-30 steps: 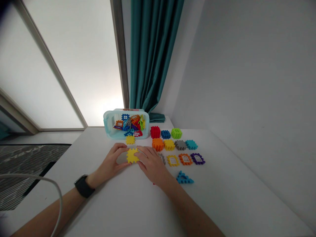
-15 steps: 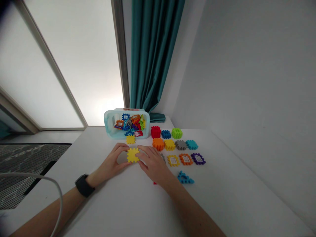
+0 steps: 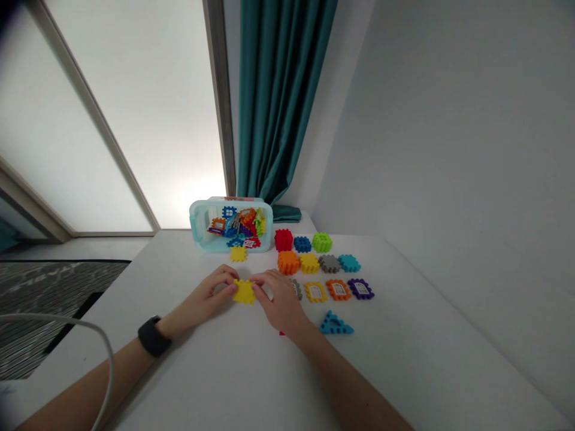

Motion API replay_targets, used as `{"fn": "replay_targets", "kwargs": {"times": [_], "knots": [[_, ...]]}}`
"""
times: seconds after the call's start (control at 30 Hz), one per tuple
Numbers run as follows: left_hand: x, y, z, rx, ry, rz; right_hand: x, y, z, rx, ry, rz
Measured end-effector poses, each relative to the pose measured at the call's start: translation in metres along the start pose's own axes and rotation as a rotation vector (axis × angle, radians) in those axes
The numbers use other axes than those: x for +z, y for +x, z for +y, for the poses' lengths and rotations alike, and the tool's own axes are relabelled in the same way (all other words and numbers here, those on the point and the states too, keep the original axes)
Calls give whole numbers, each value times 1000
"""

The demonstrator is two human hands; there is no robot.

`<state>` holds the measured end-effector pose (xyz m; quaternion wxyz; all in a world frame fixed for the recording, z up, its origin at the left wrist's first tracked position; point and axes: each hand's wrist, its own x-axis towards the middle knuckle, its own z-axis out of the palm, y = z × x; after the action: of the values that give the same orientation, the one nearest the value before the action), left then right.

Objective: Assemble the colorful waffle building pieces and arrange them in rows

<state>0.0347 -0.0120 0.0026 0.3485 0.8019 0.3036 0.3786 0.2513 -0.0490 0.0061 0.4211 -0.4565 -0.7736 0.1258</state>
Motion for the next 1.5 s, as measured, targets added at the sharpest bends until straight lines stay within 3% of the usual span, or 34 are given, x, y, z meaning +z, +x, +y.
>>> {"fn": "replay_targets", "kwargs": {"times": [0.2,0.33,0.63,0.93,1.1,1.27,1.5], "knots": [[-1,2,1,-111,-180,-37,1,2,-2,268,119,-2],[-1,2,-1,-140,-184,35,2,2,-4,313,161,17],[5,1,-7,-97,-138,47,7,-3,-1,160,43,33],[-1,-1,-8,-32,69,6,3,-3,5,-133,-85,62],[1,-3,-10,42,104,22,3,-4,7,-185,-142,38],[-2,-6,-13,146,353,114,1,-5,7,-209,-203,-74],[-6,-8,-11,259,535,134,0,-5,6,-245,-231,-86]]}}
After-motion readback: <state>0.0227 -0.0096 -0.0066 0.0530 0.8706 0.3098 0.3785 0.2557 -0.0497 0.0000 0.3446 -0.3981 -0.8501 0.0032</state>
